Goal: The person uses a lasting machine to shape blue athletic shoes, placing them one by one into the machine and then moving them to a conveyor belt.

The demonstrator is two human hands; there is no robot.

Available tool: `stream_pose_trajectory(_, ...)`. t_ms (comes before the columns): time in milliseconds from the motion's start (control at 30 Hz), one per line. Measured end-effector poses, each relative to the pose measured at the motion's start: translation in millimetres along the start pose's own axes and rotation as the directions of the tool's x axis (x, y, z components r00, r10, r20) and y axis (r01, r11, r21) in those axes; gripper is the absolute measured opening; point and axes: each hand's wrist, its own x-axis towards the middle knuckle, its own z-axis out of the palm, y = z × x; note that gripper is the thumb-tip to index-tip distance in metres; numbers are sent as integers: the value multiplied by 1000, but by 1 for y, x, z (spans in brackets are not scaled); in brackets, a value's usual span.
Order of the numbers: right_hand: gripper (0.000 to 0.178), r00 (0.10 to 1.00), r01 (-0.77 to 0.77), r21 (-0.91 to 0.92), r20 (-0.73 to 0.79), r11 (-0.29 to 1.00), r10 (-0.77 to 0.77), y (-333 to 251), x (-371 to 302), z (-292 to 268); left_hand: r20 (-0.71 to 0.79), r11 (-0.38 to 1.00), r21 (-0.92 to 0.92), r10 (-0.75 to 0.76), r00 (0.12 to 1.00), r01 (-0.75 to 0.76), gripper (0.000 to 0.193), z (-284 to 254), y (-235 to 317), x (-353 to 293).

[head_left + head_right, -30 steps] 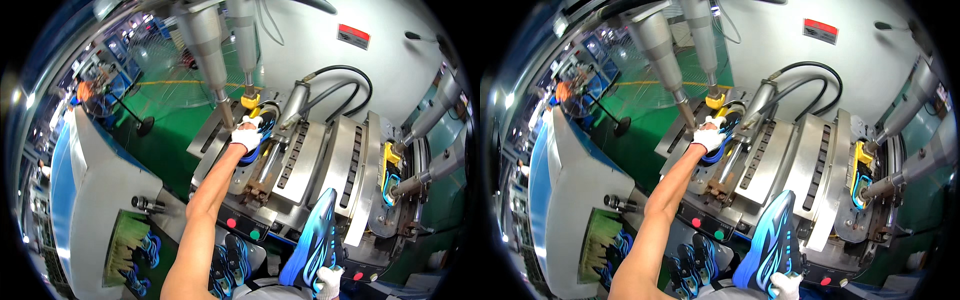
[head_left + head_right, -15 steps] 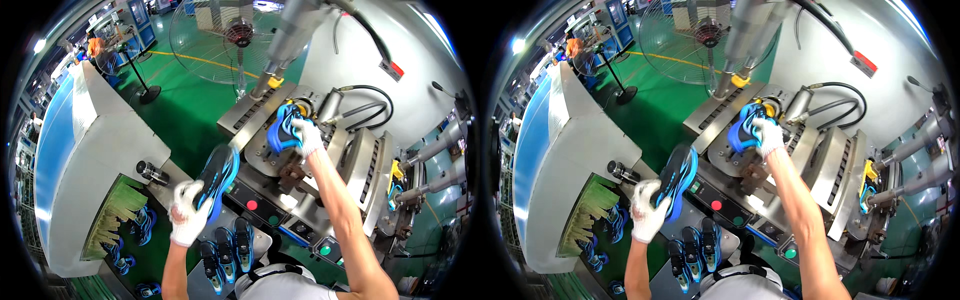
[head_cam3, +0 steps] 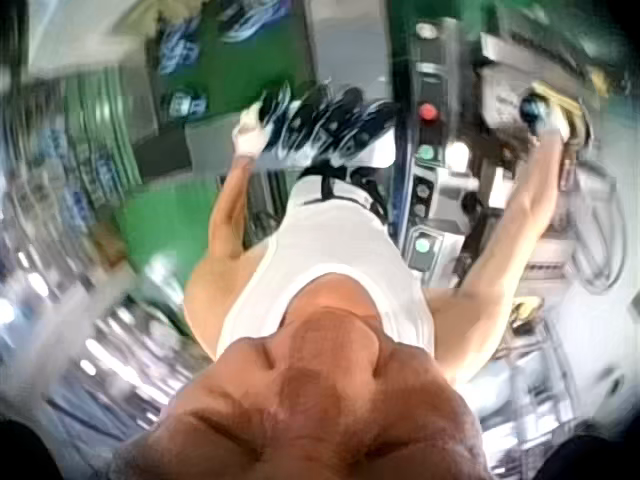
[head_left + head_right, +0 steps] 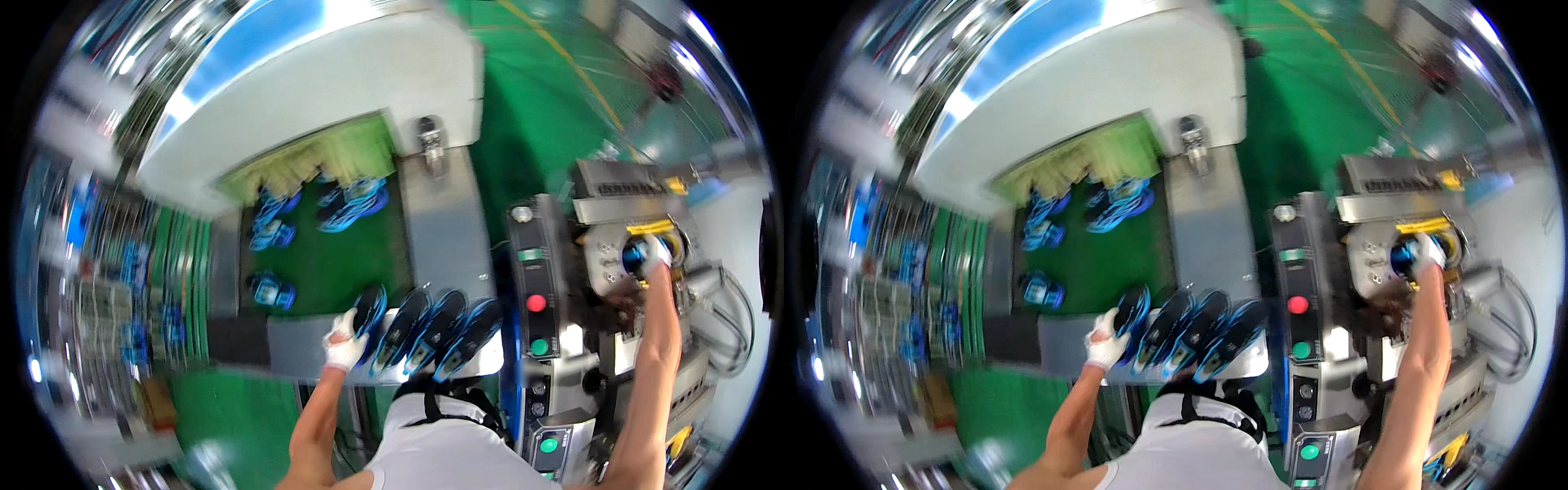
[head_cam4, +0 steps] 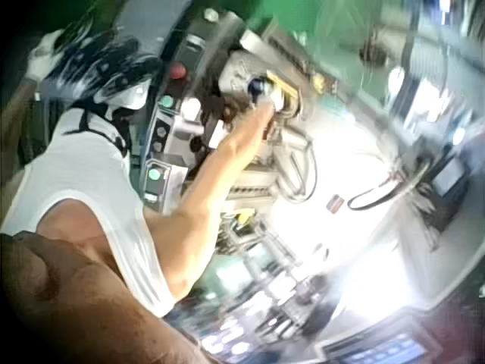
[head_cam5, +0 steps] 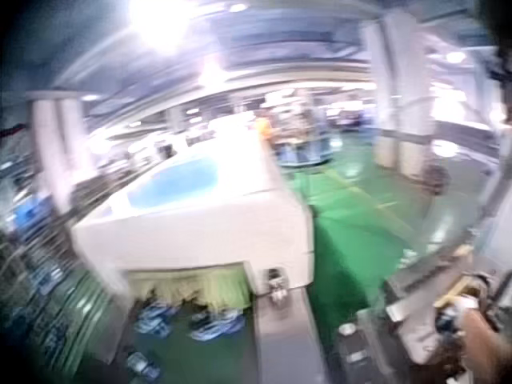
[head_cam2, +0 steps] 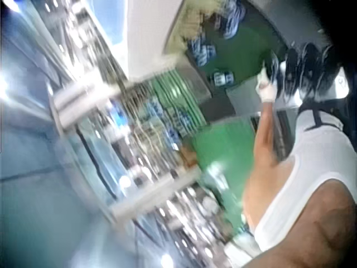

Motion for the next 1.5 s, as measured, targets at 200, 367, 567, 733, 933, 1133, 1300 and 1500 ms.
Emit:
stream_pose_trajectory(200,58,783,437,-376,-289,817,-551,-67,-234,162,-73,822,-492,-366,928,286,106,34,-55,-65)
stream_pose_trajectory(367,87,849,213,-867,-63,450,-524,89,-336,250,281,826,-345,-362,889,446,90,39,-46,-45)
stream_pose_trajectory(567,91,966,201,-966,166,166,-200,91,-395,310,483,816,-280,-335,809,505,94,24,-115,-28)
stream_pose_trajectory(733,100,969,212,-447,211,869,-128,95,-486,501,376,864,-237,-340,862,444,56,-12,-169,1)
stream_pose_trajectory(933,84,977,-97,-411,-213,906,8,170,-474,557,187,932,-275,-190,964,237,49,-40,-195,44)
stream_pose_trajectory(1133,72,922,-242,487,-155,839,356,88,-563,455,491,989,-103,-43,870,108,70,-79,-104,36)
stream_pose_trajectory(1300,81,751,-116,521,-511,846,418,102,-702,400,614,855,-311,514,599,-415,73,-79,26,-65)
stream_pose_trajectory(1500,79,41,158,584,-809,796,586,145,-928,364,702,340,-431,708,-73,-836,79,-33,76,-238)
